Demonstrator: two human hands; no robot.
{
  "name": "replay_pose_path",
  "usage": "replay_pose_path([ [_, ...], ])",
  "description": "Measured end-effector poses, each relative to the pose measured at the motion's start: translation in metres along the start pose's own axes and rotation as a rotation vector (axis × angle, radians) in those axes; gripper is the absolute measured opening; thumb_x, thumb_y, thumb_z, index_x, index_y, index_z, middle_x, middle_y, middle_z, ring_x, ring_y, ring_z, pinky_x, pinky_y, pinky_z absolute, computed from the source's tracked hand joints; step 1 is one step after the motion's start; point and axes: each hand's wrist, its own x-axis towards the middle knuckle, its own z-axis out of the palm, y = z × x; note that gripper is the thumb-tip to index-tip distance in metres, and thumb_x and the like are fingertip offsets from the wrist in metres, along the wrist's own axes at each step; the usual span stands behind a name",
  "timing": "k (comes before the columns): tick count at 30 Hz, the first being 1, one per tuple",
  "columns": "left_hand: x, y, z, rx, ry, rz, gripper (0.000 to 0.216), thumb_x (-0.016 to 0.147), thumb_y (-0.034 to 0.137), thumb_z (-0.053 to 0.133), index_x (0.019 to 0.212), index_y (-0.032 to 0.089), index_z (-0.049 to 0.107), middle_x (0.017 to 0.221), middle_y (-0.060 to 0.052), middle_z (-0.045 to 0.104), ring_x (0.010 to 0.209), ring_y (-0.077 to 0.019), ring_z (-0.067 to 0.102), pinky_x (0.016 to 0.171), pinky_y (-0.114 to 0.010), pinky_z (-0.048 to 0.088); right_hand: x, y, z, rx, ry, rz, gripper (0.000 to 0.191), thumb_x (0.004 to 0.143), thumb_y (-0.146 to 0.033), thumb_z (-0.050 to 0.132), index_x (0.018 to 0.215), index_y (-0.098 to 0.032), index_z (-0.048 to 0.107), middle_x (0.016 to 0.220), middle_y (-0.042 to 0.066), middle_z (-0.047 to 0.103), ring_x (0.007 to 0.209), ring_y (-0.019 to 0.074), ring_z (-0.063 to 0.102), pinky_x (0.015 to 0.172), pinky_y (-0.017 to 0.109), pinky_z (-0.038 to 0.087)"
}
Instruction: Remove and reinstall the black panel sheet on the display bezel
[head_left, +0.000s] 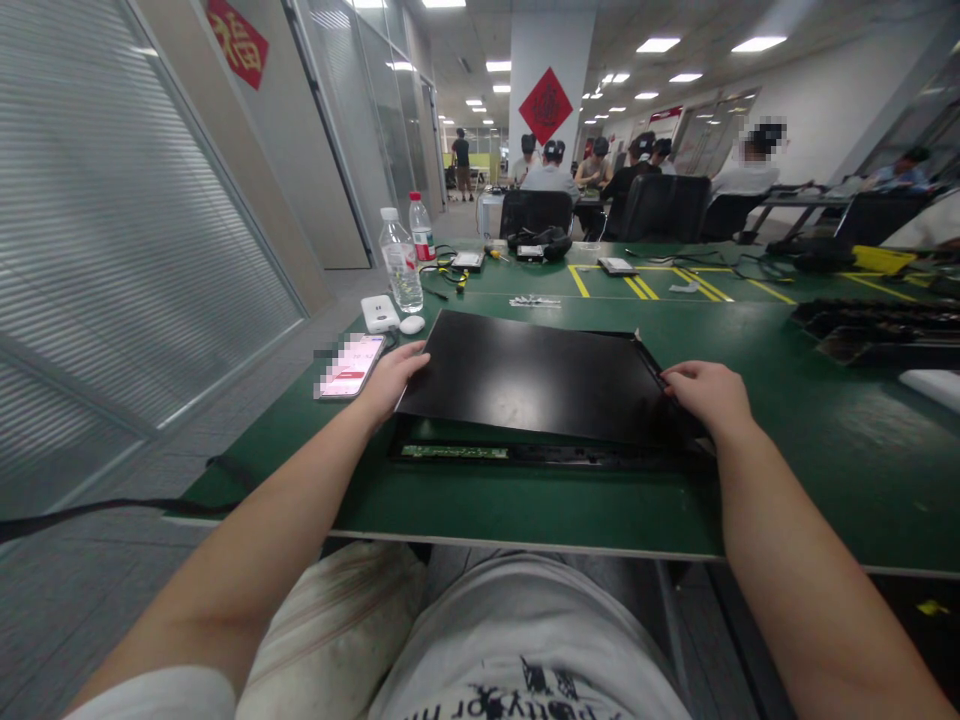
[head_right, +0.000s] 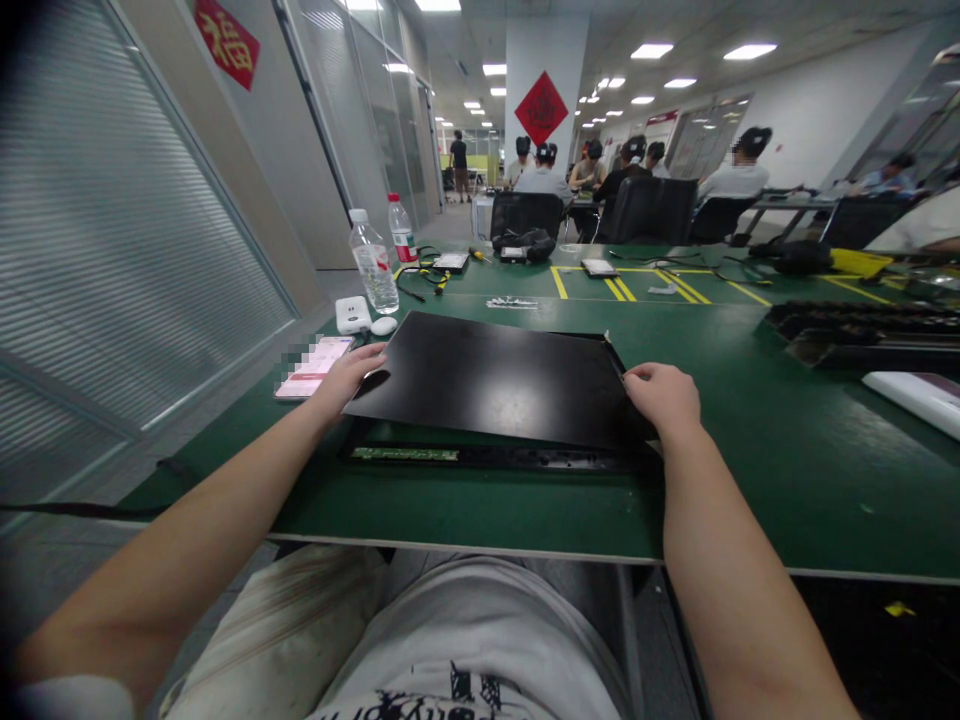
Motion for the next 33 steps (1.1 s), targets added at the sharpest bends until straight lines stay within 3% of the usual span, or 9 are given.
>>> replay_pose_path([
  [5, 0.001, 0.003, 0.000, 0.017, 0.060, 0.035, 0.044, 0.070, 0.031, 0.081, 0.112, 0.015, 0.079, 0.101, -0.009, 0.082, 0.109, -0.0311, 0.073, 0.097, -0.039, 0.058, 0.001, 0.002, 0.001, 0.048, 0.004, 0.007, 0.026, 0.076, -0.034, 0.061, 0.089, -0.026, 0.082, 0.074, 0.007, 0.074, 0.084, 0.0299, 0.072, 0.077, 0.039, 0.056],
  [13, -0.003, 0.006, 0.004, 0.048, 0.077, 0.018, 0.038, 0.069, 0.019, 0.078, 0.106, 0.018, 0.082, 0.102, -0.006, 0.083, 0.113, -0.0317, 0.073, 0.102, -0.040, 0.057, 0.002, 0.003, 0.002, 0.060, -0.006, 0.017, 0.027, 0.075, -0.033, 0.061, 0.090, -0.025, 0.082, 0.075, 0.008, 0.074, 0.083, 0.0297, 0.072, 0.078, 0.039, 0.056],
  [19, 0.005, -0.005, -0.004, 0.139, 0.065, 0.080, 0.035, 0.063, 0.026, 0.084, 0.097, 0.018, 0.082, 0.106, -0.009, 0.081, 0.117, -0.0337, 0.070, 0.107, -0.044, 0.053, 0.005, 0.007, 0.005, 0.067, -0.006, 0.011, 0.028, 0.076, -0.036, 0.061, 0.091, -0.025, 0.082, 0.074, 0.007, 0.074, 0.079, 0.0288, 0.072, 0.077, 0.039, 0.056],
  [23, 0.017, -0.017, -0.015, 0.331, 0.086, 0.195, 0.028, 0.066, 0.030, 0.081, 0.092, 0.020, 0.082, 0.124, -0.010, 0.075, 0.128, -0.0328, 0.064, 0.117, -0.045, 0.045, 0.006, 0.009, 0.007, 0.076, -0.010, 0.014, 0.028, 0.077, -0.036, 0.061, 0.092, -0.024, 0.083, 0.075, 0.008, 0.075, 0.077, 0.0280, 0.072, 0.077, 0.039, 0.056],
  [27, 0.024, -0.023, -0.022, 0.600, 0.073, 0.233, 0.032, 0.075, 0.033, 0.073, 0.103, 0.020, 0.083, 0.139, -0.010, 0.068, 0.139, -0.0330, 0.056, 0.127, -0.045, 0.032, 0.008, 0.010, 0.008, 0.078, -0.016, 0.012, 0.028, 0.077, -0.035, 0.061, 0.091, -0.024, 0.083, 0.075, 0.008, 0.075, 0.077, 0.0277, 0.072, 0.078, 0.039, 0.055],
  [33, 0.023, -0.023, -0.025, 0.804, 0.013, 0.207, 0.039, 0.080, 0.037, 0.067, 0.112, 0.020, 0.082, 0.143, -0.009, 0.063, 0.136, -0.0337, 0.058, 0.122, -0.046, 0.042, 0.005, 0.006, 0.004, 0.074, -0.018, 0.029, 0.025, 0.077, -0.033, 0.062, 0.088, -0.024, 0.082, 0.075, 0.007, 0.076, 0.077, 0.0280, 0.072, 0.078, 0.039, 0.054],
])
